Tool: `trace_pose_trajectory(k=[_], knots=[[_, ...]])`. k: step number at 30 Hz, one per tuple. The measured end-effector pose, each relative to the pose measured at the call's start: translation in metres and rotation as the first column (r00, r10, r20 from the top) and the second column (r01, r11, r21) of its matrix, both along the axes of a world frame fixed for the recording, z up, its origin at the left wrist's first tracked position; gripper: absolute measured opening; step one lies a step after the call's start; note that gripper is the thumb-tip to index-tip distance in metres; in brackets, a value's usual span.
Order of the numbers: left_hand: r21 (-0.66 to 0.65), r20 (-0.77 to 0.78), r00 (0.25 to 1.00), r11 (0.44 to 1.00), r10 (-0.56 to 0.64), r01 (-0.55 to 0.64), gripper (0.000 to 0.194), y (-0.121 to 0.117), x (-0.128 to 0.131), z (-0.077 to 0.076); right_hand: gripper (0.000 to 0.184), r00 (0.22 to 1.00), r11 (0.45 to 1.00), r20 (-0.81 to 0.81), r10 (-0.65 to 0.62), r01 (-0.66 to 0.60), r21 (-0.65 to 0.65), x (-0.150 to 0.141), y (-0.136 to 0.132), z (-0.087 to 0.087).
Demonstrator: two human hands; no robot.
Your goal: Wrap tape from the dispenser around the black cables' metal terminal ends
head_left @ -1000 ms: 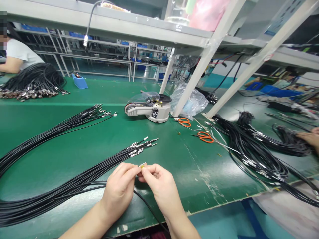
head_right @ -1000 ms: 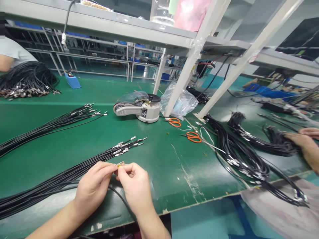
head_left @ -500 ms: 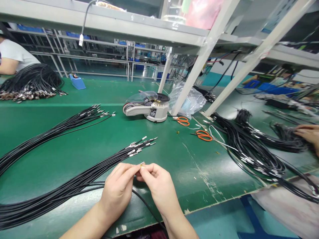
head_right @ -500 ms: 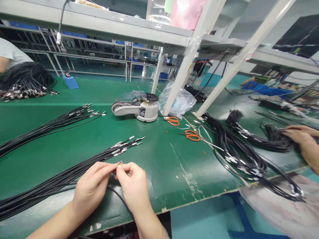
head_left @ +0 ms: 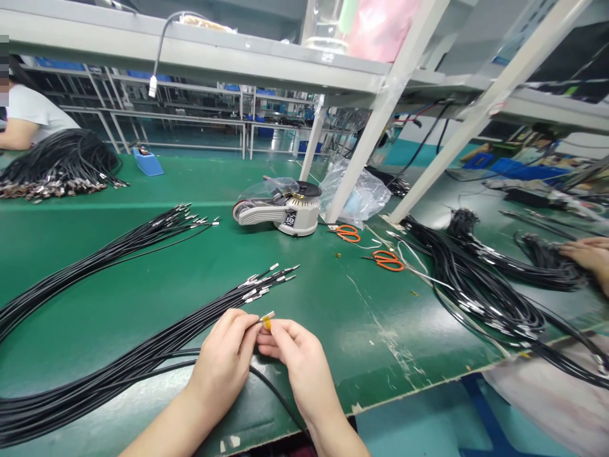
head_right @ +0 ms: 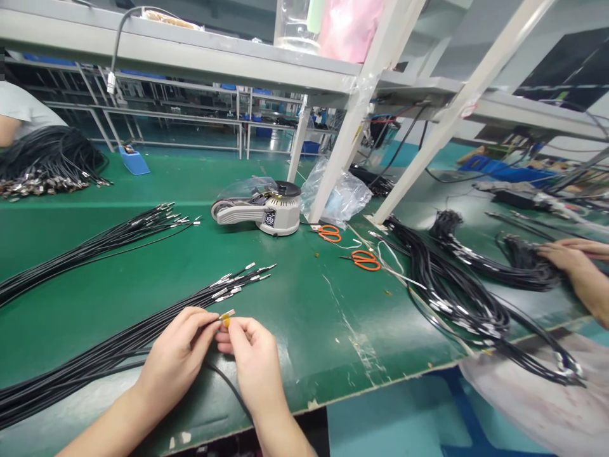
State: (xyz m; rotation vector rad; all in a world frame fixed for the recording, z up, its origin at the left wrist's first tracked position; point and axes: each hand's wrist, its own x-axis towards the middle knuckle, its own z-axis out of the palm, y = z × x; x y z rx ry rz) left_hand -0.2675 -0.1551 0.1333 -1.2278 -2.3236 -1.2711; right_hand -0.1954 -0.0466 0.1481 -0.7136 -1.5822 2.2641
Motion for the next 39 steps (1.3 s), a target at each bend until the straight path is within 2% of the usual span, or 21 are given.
trace_pose_trajectory(k=[5, 8, 11, 13, 16, 22, 29, 33, 39], knots=[[0.005, 0.042, 0.999, 1.0, -0.009, 0.009, 0.014, 0.0, 0.002, 0.0, 0.026, 0.999, 0.96, -0.048, -0.017, 0.003, -0.281, 0.007, -0.005, -0.001], [0.019, 0.046, 0.999, 1.0, 0.002, -0.003, 0.013, 0.0, 0.002, 0.0, 0.039, 0.998, 0.942, -0.048, -0.041, 0.023, -0.335, 0.01, -0.007, 0.002], [0.036, 0.053, 0.998, 0.999, 0.014, -0.016, 0.011, 0.0, 0.003, 0.001, 0.049, 0.995, 0.968, -0.028, -0.093, 0.084, -0.235, 0.01, -0.007, 0.005], [0.042, 0.057, 0.998, 0.999, 0.015, -0.017, 0.011, 0.0, 0.004, 0.002, 0.045, 0.992, 0.986, -0.007, -0.125, 0.123, -0.113, 0.008, -0.008, 0.005], [0.047, 0.064, 0.998, 0.999, 0.01, -0.013, 0.011, 0.0, 0.004, 0.003, 0.036, 0.994, 0.994, 0.01, -0.107, 0.106, 0.032, 0.003, -0.009, 0.003], [0.031, 0.125, 0.992, 1.0, 0.0, -0.004, 0.013, -0.001, 0.006, 0.004, 0.024, 0.996, 0.984, -0.018, -0.086, 0.088, 0.158, 0.002, -0.011, -0.003], [-0.004, 0.33, 0.944, 1.0, 0.001, 0.001, 0.02, -0.004, 0.006, 0.01, 0.019, 0.996, 0.966, -0.04, -0.084, 0.091, 0.241, 0.004, -0.012, -0.004], [0.01, 0.509, 0.861, 1.0, 0.009, -0.017, 0.024, -0.003, 0.005, 0.011, 0.018, 0.996, 0.963, -0.045, -0.079, 0.088, 0.254, 0.002, -0.012, -0.002], [0.117, 0.764, 0.641, 0.993, -0.073, -0.027, 0.028, -0.001, 0.004, 0.013, 0.016, 0.995, 0.968, -0.05, -0.084, 0.094, 0.232, -0.002, -0.014, -0.001]])
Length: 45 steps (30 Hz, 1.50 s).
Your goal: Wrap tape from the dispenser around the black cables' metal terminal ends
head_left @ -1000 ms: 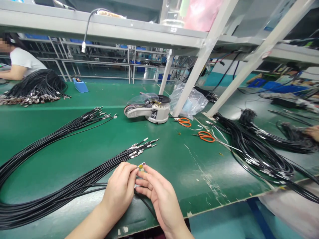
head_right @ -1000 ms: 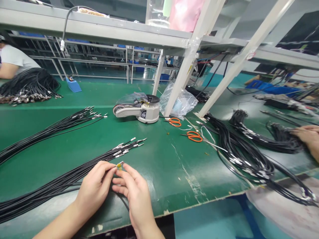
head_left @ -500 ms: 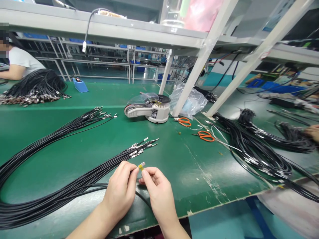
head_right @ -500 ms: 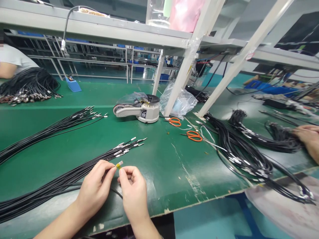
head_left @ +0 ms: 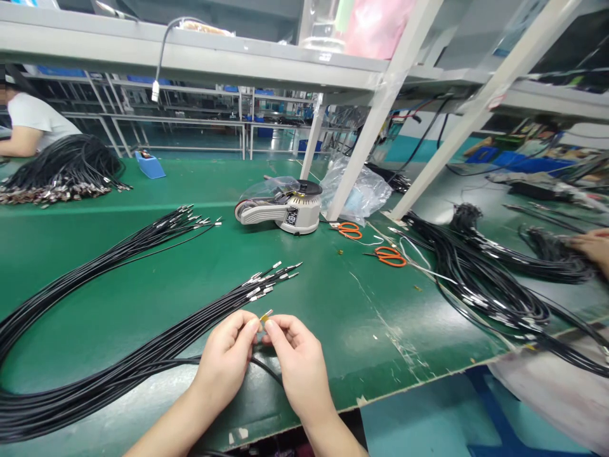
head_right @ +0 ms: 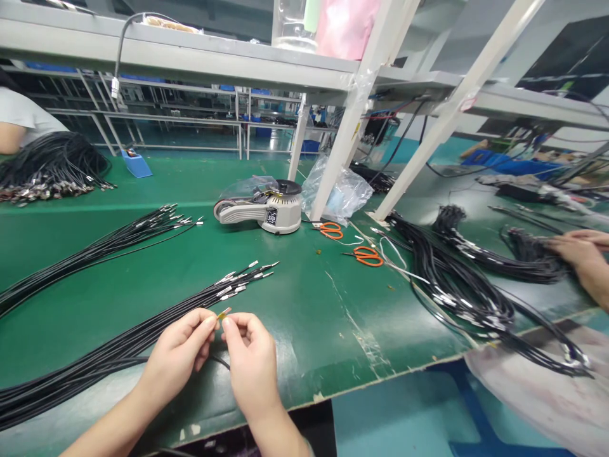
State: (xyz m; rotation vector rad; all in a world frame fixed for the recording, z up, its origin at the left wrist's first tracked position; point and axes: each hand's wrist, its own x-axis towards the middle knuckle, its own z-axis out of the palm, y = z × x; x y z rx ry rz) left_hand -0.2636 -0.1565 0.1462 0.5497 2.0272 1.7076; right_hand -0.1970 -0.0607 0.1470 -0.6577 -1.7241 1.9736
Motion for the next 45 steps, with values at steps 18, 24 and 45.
trace_pose_trajectory(k=[18, 24, 45], knots=[[0.495, 0.515, 0.666, 0.822, -0.54, 0.283, 0.028, -0.012, -0.021, 0.015, 0.009, 0.955, 0.984, -0.239, 0.175, -0.16, 0.08, -0.001, 0.01, -0.003], [0.486, 0.596, 0.426, 0.727, -0.681, 0.484, 0.027, -0.021, -0.026, 0.012, 0.014, 0.87, 0.875, -0.248, 0.427, -0.329, 0.355, 0.005, 0.021, 0.003], [-0.424, -0.697, 0.554, 0.885, -0.456, 0.194, 0.029, 0.001, 0.011, 0.016, 0.015, 0.963, 0.957, 0.01, 0.271, -0.27, 0.108, 0.031, 0.044, 0.013]])
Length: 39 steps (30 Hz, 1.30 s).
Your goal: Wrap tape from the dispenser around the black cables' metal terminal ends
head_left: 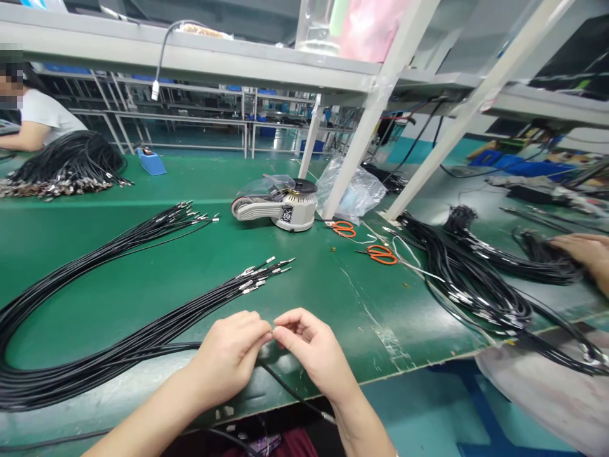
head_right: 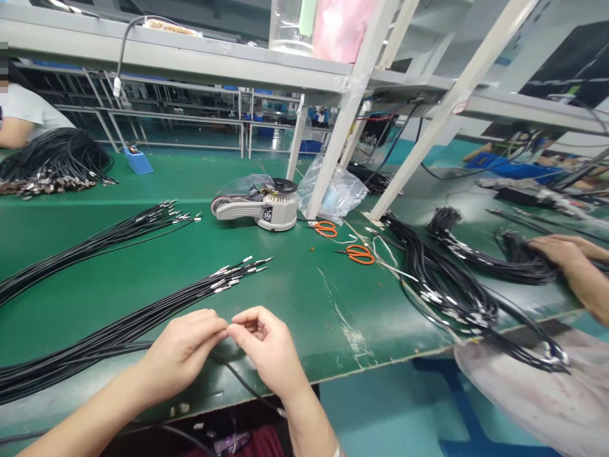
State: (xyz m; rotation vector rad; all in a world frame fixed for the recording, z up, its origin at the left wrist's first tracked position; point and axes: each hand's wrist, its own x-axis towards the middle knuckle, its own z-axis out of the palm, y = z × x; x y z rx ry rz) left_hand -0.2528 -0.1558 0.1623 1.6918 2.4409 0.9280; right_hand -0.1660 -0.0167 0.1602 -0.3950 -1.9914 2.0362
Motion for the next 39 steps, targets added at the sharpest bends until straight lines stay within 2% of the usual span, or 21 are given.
trace_pose_trajectory(k=[2, 3, 6, 8, 10, 13, 18, 22, 31, 33, 37, 39], knots=[[-0.018, -0.145, 0.989, 1.0, 0.008, -0.011, 0.032, 0.001, 0.002, -0.002, 0.019, 0.998, 1.0, 0.055, 0.016, -0.015, -0.017, 0.002, 0.002, -0.002], [-0.031, -0.162, 0.987, 1.0, 0.001, -0.007, 0.033, 0.0, 0.003, -0.002, 0.021, 0.996, 0.999, 0.078, 0.031, -0.03, -0.018, 0.003, 0.003, -0.003], [-0.041, -0.013, 1.0, 0.999, 0.023, -0.024, 0.026, -0.014, -0.002, -0.001, 0.023, 0.99, 0.999, 0.139, 0.038, -0.034, -0.038, 0.003, 0.005, -0.007], [-0.044, 0.109, 0.989, 0.994, 0.102, -0.098, 0.032, -0.029, -0.009, 0.0, 0.021, 0.984, 0.998, 0.176, 0.008, 0.002, -0.055, 0.003, 0.006, -0.01], [-0.088, 0.166, 0.972, 0.984, 0.165, -0.153, 0.032, -0.044, -0.016, 0.0, 0.02, 0.98, 0.997, 0.198, -0.017, 0.031, -0.068, 0.001, 0.006, -0.013], [-0.158, 0.209, 0.966, 0.98, 0.151, -0.119, 0.027, -0.053, -0.022, -0.004, 0.02, 0.978, 0.996, 0.207, -0.021, 0.039, -0.082, 0.0, 0.006, -0.014], [-0.158, 0.359, 0.927, 0.986, 0.108, -0.054, 0.023, -0.03, -0.019, -0.005, 0.019, 0.977, 0.998, 0.211, -0.013, 0.025, -0.053, 0.003, 0.006, -0.01], [-0.151, 0.451, 0.879, 0.984, 0.155, -0.096, 0.017, -0.013, -0.011, 0.003, 0.019, 0.974, 0.998, 0.224, -0.027, 0.041, -0.057, 0.007, 0.003, -0.009], [-0.23, 0.615, 0.739, 0.959, 0.274, -0.164, 0.02, -0.004, -0.001, 0.008, 0.017, 0.978, 0.996, 0.203, -0.055, 0.068, -0.057, 0.011, -0.002, -0.009], [-0.228, 0.579, 0.768, 0.959, 0.274, -0.17, 0.019, -0.004, 0.0, 0.007, 0.018, 0.978, 0.995, 0.204, -0.049, 0.066, -0.074, 0.011, -0.002, -0.009], [-0.176, 0.398, 0.89, 0.971, 0.222, -0.163, 0.017, -0.003, 0.003, 0.005, 0.019, 0.979, 0.988, 0.201, -0.039, 0.068, -0.138, 0.012, -0.002, -0.01], [-0.196, 0.407, 0.886, 0.969, 0.222, -0.153, 0.017, -0.002, 0.003, 0.006, 0.02, 0.981, 0.982, 0.19, -0.036, 0.07, -0.175, 0.013, -0.003, -0.012]])
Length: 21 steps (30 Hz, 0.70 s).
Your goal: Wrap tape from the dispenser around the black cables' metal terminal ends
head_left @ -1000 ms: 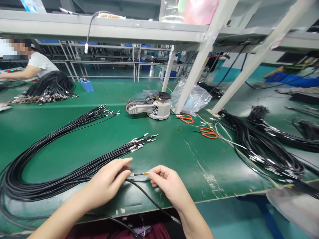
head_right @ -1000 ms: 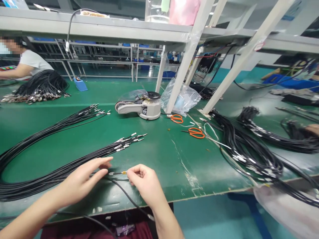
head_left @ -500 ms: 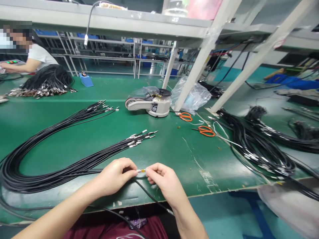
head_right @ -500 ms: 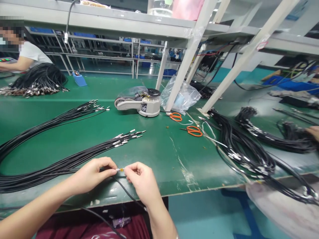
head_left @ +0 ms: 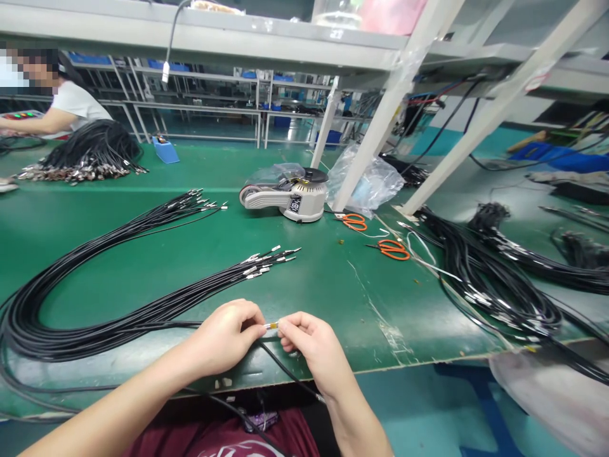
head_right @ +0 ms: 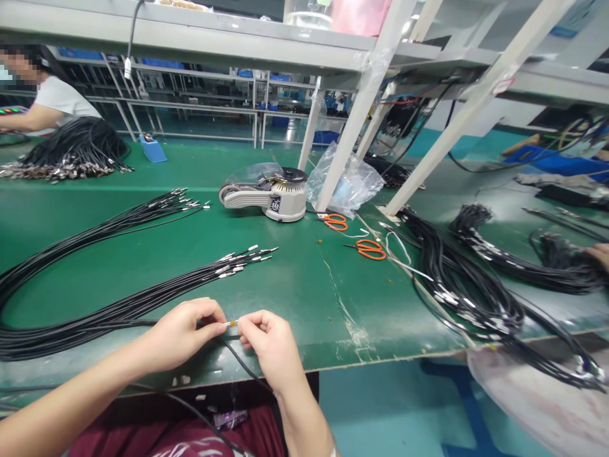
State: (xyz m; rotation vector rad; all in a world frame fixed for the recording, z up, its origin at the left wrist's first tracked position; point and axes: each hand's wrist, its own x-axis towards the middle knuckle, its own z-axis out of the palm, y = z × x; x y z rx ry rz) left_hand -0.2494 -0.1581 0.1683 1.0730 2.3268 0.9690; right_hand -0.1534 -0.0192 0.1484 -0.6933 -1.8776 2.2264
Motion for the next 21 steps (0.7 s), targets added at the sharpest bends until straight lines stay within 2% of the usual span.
trace_pose_trajectory(k=[4, 8, 10, 13, 16, 18, 21], knots=[[-0.059, 0.174, 0.985, 0.998, -0.014, 0.025, 0.019, 0.001, -0.003, 0.004, 0.02, 1.0, 0.997, -0.005, 0.009, -0.009, -0.077, 0.0, 0.001, -0.006], [-0.055, 0.116, 0.992, 0.997, -0.055, 0.061, 0.016, 0.002, -0.007, 0.005, 0.02, 1.0, 0.995, 0.02, 0.022, -0.02, -0.098, -0.001, 0.004, -0.01], [-0.021, 0.207, 0.978, 0.999, -0.021, 0.026, 0.016, 0.003, -0.009, 0.002, 0.02, 1.0, 0.997, 0.011, 0.01, -0.009, -0.082, -0.002, 0.003, -0.009], [0.058, 0.507, 0.861, 0.996, 0.034, -0.074, 0.02, 0.003, -0.01, -0.004, 0.021, 0.999, 1.0, -0.032, -0.01, 0.009, -0.029, -0.002, -0.001, -0.007], [0.108, 0.648, 0.76, 0.983, 0.042, -0.147, 0.022, 0.003, -0.009, -0.01, 0.022, 0.999, 1.0, -0.043, -0.004, 0.006, 0.029, -0.002, -0.004, -0.007], [0.111, 0.632, 0.775, 0.986, 0.029, -0.127, 0.021, 0.003, -0.008, -0.011, 0.022, 1.0, 0.998, -0.018, 0.024, -0.023, 0.056, 0.0, -0.001, -0.006], [0.057, 0.472, 0.882, 0.998, 0.005, -0.036, 0.018, 0.003, -0.007, -0.008, 0.019, 0.992, 0.986, 0.032, 0.122, -0.125, 0.108, 0.002, 0.008, -0.003]])
